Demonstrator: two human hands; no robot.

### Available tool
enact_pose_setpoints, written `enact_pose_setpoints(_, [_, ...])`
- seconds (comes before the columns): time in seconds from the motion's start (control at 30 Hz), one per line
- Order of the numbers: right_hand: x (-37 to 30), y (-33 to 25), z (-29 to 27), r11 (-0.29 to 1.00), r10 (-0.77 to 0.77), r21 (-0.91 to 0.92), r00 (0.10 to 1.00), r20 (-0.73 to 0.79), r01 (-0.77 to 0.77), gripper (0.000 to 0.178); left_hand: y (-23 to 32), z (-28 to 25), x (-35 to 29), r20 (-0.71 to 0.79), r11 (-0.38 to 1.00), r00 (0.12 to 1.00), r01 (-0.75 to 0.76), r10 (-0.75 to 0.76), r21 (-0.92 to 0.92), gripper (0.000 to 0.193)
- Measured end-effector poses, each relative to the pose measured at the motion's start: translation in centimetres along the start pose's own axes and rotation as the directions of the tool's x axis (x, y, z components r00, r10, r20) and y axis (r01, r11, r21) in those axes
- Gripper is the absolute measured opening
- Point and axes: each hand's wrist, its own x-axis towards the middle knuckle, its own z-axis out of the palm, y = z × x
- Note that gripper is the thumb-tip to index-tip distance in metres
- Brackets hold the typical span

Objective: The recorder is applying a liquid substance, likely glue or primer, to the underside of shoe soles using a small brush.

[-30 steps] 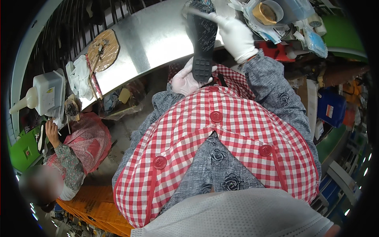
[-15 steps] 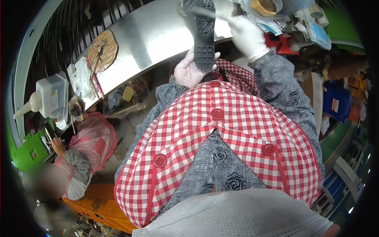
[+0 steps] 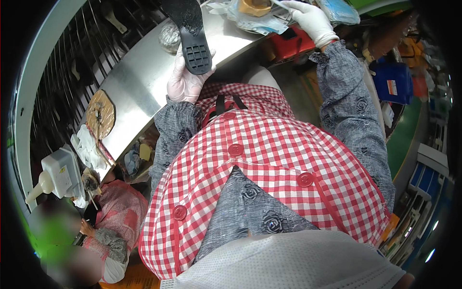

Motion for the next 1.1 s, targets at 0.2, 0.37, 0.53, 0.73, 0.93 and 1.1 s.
enact_pose_setpoints(0.2, [2.0, -3.4, 1.3, 0.956, 0.278, -0.136, 0.952, 0.132, -0.26, 0.035, 0.1, 1.4, 0.2, -0.031, 0.992, 0.999, -0.036, 0.04, 0.12, 0.056])
enact_pose_setpoints(0.37, [2.4, -3.2, 2.4, 0.944, 0.206, 0.202, 0.944, 0.256, -0.261, 0.035, 0.9, 0.6, -0.6, -0.023, 0.994, 0.998, -0.056, 0.058, 0.095, 0.057])
enact_pose_setpoints(0.53, [-2.8, -11.6, 3.4, 0.58, 0.075, 0.708, 0.891, 0.447, -0.404, 0.036, 2.2, 0.3, -2.8, 0.022, 0.991, 0.996, -0.092, 0.091, 0.094, 0.062])
enact_pose_setpoints(0.73, [-2.3, -18.0, 6.2, 0.774, -0.146, 0.633, 0.97, 0.193, -0.01, 0.034, 3.4, 2.2, -3.7, 0.055, 0.981, 0.988, -0.148, 0.142, 0.127, 0.065])
enact_pose_setpoints(0.93, [-5.0, -21.8, 6.7, 0.895, -0.345, 0.285, 0.937, -0.049, 0.344, 0.033, 5.2, 2.4, -5.0, -0.003, 0.946, 0.961, -0.272, 0.277, 0.179, 0.062])
enact_pose_setpoints(1.1, [-8.8, -22.6, 5.2, 0.946, -0.288, 0.205, 0.939, 0.188, 0.249, 0.035, 6.1, 2.2, -5.6, 0.062, 0.958, 0.971, -0.239, 0.232, 0.156, 0.062])
